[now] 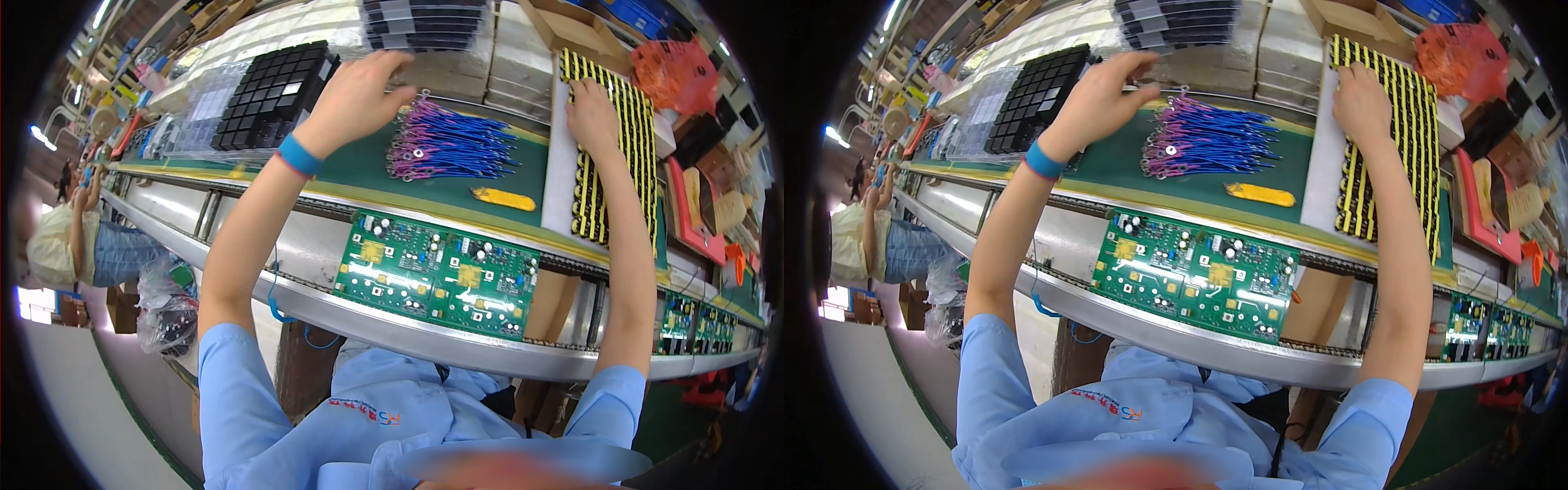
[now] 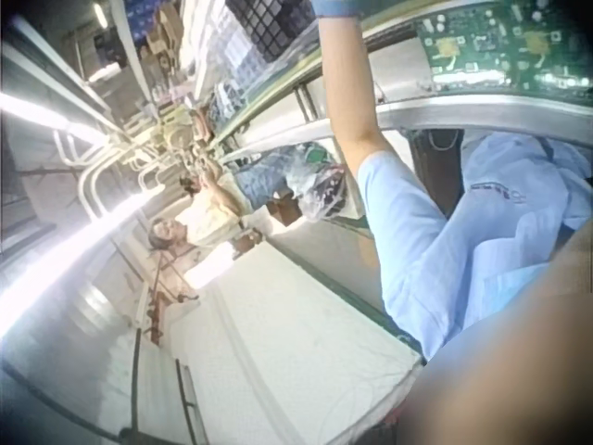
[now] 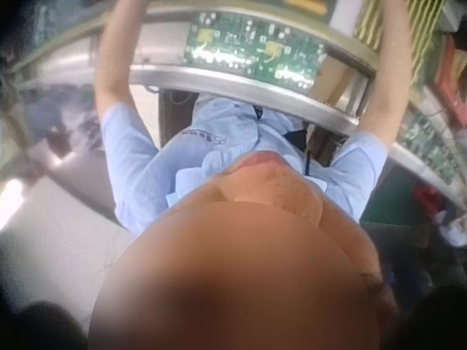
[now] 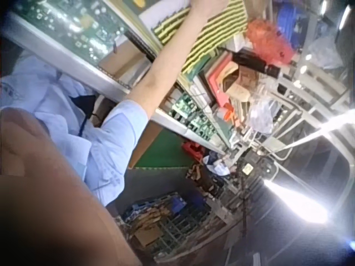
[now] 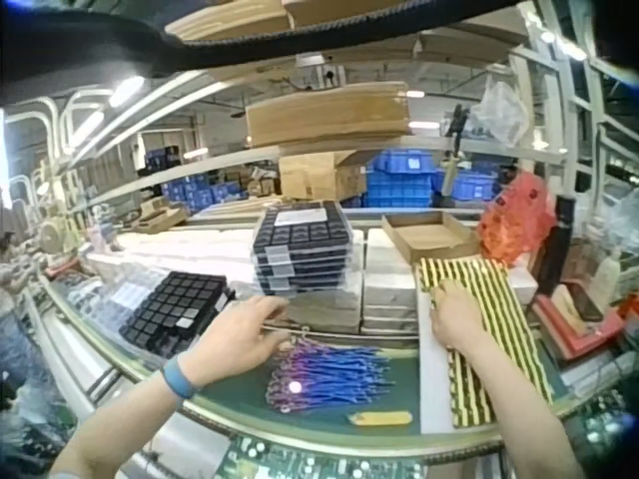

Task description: Assembling electronic components on a printed circuit board at a factory assembly line.

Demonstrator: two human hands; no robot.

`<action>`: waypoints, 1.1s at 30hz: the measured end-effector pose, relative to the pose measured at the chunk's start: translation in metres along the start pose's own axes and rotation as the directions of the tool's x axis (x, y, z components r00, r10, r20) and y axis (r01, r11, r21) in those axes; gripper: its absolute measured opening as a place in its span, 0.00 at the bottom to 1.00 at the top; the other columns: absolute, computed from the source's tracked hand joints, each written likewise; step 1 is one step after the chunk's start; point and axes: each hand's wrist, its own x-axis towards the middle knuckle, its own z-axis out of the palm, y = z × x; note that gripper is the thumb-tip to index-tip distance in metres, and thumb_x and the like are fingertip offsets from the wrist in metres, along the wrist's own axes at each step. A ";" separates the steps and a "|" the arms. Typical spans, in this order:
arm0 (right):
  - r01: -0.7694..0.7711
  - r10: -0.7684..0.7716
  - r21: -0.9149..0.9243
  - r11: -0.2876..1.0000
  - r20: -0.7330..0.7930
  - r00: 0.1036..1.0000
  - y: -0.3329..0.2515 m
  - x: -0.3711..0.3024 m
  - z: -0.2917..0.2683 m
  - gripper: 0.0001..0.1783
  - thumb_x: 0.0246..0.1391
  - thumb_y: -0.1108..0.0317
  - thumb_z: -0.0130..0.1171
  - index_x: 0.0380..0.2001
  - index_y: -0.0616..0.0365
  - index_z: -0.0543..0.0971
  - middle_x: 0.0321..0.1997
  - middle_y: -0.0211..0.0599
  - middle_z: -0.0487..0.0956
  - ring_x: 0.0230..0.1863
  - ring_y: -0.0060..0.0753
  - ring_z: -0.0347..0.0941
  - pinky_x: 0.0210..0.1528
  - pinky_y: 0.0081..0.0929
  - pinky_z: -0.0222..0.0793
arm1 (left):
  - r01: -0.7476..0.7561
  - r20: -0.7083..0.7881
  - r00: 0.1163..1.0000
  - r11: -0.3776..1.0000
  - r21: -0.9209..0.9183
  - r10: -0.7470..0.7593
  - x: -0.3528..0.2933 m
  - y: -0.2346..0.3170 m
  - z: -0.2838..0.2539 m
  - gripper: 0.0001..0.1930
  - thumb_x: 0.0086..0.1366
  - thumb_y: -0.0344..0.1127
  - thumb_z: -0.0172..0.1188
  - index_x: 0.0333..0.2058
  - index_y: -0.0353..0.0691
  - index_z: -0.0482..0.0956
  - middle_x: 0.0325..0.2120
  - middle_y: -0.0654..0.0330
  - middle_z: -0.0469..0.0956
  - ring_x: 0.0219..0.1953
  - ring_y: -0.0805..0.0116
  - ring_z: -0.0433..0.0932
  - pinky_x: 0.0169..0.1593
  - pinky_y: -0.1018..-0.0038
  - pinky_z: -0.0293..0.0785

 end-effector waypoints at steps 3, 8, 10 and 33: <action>0.022 -0.024 -0.082 0.996 -0.021 0.999 -0.011 0.005 -0.001 0.12 0.47 0.68 0.63 0.34 0.62 0.75 0.40 0.44 0.72 0.45 0.45 0.72 0.45 0.38 0.73 | -0.015 -0.179 0.984 1.000 -0.026 0.010 0.035 -0.018 -0.002 0.20 0.60 0.38 0.63 0.50 0.39 0.77 0.41 0.53 0.81 0.44 0.59 0.80 0.45 0.68 0.76; -0.102 0.092 -0.161 0.982 -0.067 0.993 -0.024 0.007 0.012 0.09 0.49 0.71 0.60 0.34 0.62 0.74 0.38 0.43 0.72 0.41 0.42 0.73 0.36 0.33 0.77 | 0.058 -0.371 0.928 0.998 0.039 -0.040 0.080 -0.018 -0.018 0.14 0.57 0.33 0.62 0.42 0.35 0.78 0.34 0.48 0.77 0.34 0.51 0.79 0.39 0.62 0.75; -0.144 0.122 -0.252 0.957 -0.101 0.987 -0.022 0.008 0.018 0.08 0.50 0.72 0.56 0.34 0.63 0.73 0.37 0.44 0.72 0.40 0.41 0.74 0.34 0.31 0.78 | 0.094 -0.391 0.918 0.994 0.052 -0.066 0.087 -0.015 -0.024 0.09 0.57 0.31 0.60 0.36 0.34 0.78 0.31 0.48 0.77 0.35 0.48 0.78 0.40 0.60 0.75; -0.072 0.052 -0.332 0.940 -0.069 0.996 -0.024 0.014 0.028 0.06 0.57 0.71 0.48 0.34 0.60 0.73 0.37 0.46 0.73 0.32 0.45 0.80 0.27 0.38 0.79 | -0.018 -0.022 1.000 0.994 -0.105 0.016 -0.056 -0.053 -0.056 0.11 0.64 0.29 0.59 0.45 0.38 0.79 0.39 0.61 0.78 0.41 0.68 0.78 0.44 0.76 0.74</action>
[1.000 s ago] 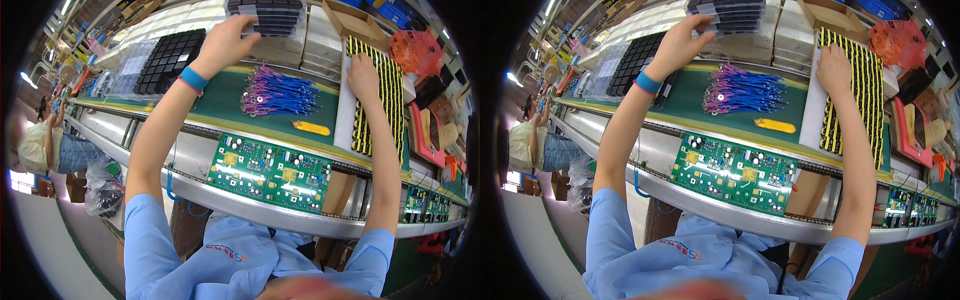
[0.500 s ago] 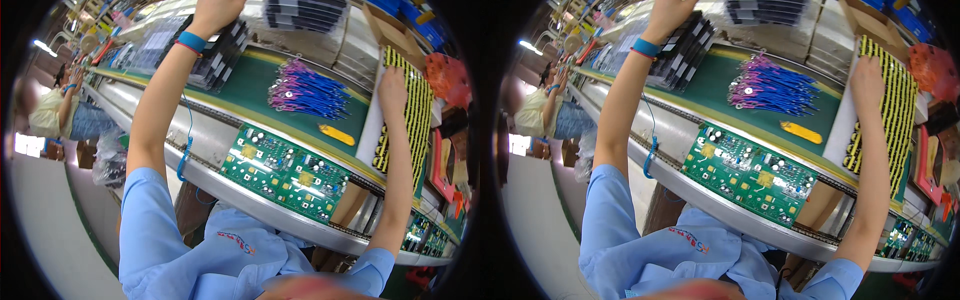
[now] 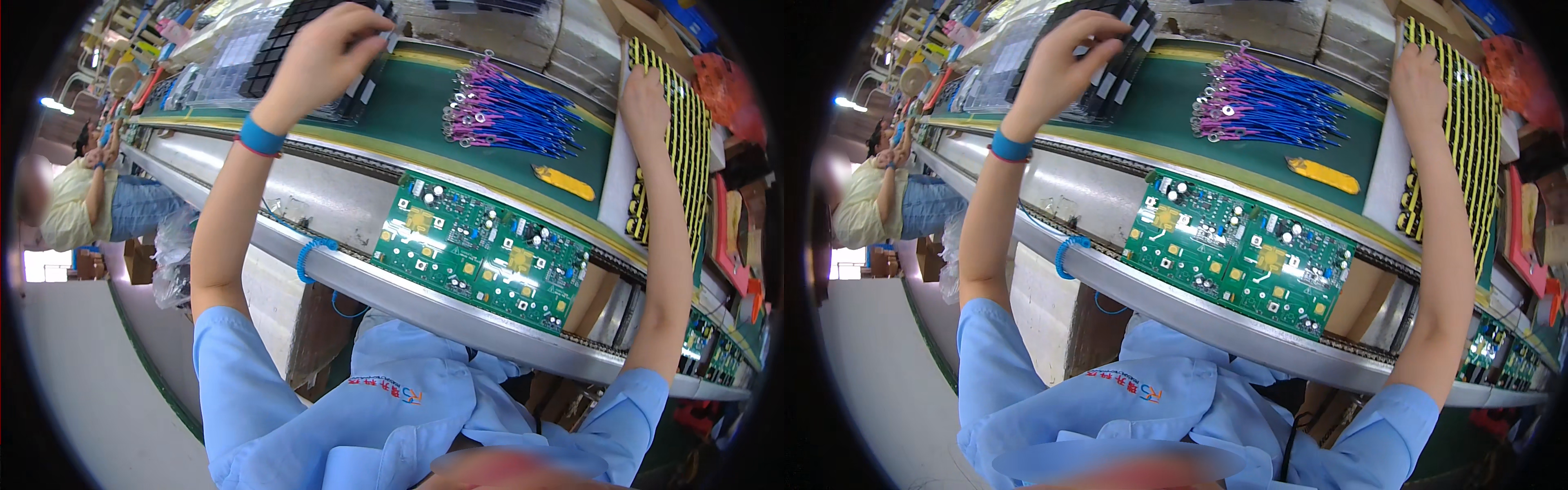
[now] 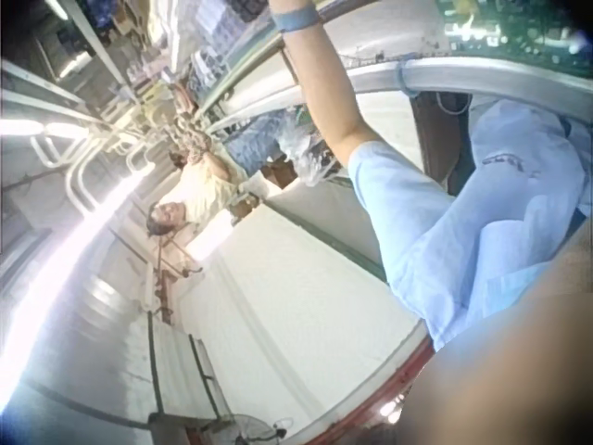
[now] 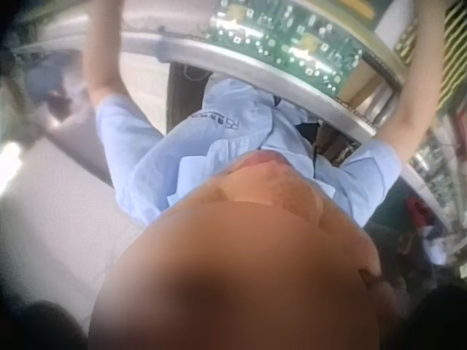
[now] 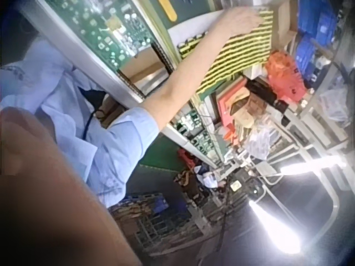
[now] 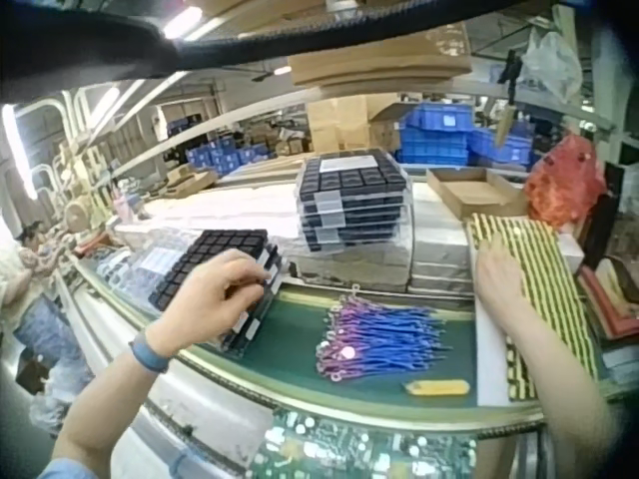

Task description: Assembling electronic components on a printed circuit board at a factory assembly line.

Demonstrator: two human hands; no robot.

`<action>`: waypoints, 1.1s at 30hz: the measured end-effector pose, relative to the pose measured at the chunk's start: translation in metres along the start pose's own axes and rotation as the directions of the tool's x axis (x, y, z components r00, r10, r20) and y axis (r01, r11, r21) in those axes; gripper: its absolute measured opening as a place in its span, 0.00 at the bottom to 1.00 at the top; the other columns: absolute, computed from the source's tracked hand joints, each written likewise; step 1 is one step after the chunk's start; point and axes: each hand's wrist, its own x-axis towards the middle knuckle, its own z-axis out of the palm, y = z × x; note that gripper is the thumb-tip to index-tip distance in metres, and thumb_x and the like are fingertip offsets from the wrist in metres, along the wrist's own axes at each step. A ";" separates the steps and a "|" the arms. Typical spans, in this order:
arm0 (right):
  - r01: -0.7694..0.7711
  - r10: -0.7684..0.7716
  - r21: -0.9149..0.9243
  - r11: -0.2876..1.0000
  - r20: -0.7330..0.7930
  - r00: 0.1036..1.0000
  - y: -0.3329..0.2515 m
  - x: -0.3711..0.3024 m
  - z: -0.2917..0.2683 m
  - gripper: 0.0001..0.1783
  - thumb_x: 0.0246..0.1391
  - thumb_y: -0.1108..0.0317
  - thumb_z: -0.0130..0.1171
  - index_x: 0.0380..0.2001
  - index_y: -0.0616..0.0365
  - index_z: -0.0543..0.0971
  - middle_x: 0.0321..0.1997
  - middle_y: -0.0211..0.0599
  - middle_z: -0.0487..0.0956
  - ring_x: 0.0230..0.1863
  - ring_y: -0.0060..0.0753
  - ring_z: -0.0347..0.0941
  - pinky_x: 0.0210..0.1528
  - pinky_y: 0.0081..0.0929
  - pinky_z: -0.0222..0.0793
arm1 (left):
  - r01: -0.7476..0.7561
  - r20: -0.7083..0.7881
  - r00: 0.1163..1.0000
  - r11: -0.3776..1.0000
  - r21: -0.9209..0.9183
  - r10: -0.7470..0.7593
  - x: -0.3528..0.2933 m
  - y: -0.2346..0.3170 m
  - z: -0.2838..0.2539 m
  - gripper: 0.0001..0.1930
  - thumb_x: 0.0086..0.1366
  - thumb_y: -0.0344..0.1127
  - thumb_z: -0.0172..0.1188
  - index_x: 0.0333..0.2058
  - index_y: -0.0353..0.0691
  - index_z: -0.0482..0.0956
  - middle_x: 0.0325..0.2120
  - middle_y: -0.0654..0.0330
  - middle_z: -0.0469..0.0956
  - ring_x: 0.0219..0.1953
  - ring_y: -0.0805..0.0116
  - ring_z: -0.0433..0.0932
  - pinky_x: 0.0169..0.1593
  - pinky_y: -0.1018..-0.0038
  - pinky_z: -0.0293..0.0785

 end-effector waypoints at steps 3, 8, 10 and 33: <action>-0.038 0.037 0.036 0.999 0.025 0.999 0.004 0.006 0.000 0.07 0.58 0.69 0.47 0.36 0.60 0.72 0.37 0.47 0.73 0.33 0.47 0.80 0.27 0.41 0.79 | -0.242 0.019 0.970 0.969 0.044 0.242 0.017 0.036 0.052 0.10 0.61 0.30 0.61 0.42 0.38 0.79 0.39 0.56 0.77 0.41 0.57 0.78 0.44 0.69 0.75; -0.059 0.053 0.048 0.997 0.108 0.993 -0.003 0.004 -0.004 0.10 0.60 0.66 0.48 0.40 0.58 0.74 0.37 0.45 0.76 0.33 0.45 0.80 0.30 0.40 0.78 | -0.344 0.140 0.934 0.934 0.097 0.330 0.034 0.065 0.131 0.14 0.60 0.35 0.62 0.44 0.39 0.78 0.41 0.55 0.77 0.43 0.55 0.76 0.49 0.62 0.71; -0.025 0.018 0.057 0.998 0.114 0.993 0.001 0.003 -0.002 0.09 0.60 0.67 0.45 0.41 0.56 0.71 0.37 0.48 0.76 0.34 0.50 0.80 0.30 0.44 0.77 | -0.287 0.249 0.934 0.953 0.096 0.256 0.040 0.064 0.150 0.15 0.60 0.37 0.61 0.45 0.39 0.78 0.39 0.55 0.77 0.43 0.55 0.76 0.49 0.62 0.71; -0.137 0.126 0.209 0.968 0.065 0.990 0.022 0.003 -0.018 0.09 0.58 0.70 0.47 0.37 0.60 0.75 0.34 0.50 0.79 0.37 0.47 0.78 0.38 0.40 0.72 | -0.119 0.249 0.963 0.991 0.067 0.099 0.064 0.114 0.086 0.06 0.61 0.26 0.56 0.36 0.32 0.78 0.34 0.50 0.73 0.37 0.52 0.75 0.42 0.65 0.73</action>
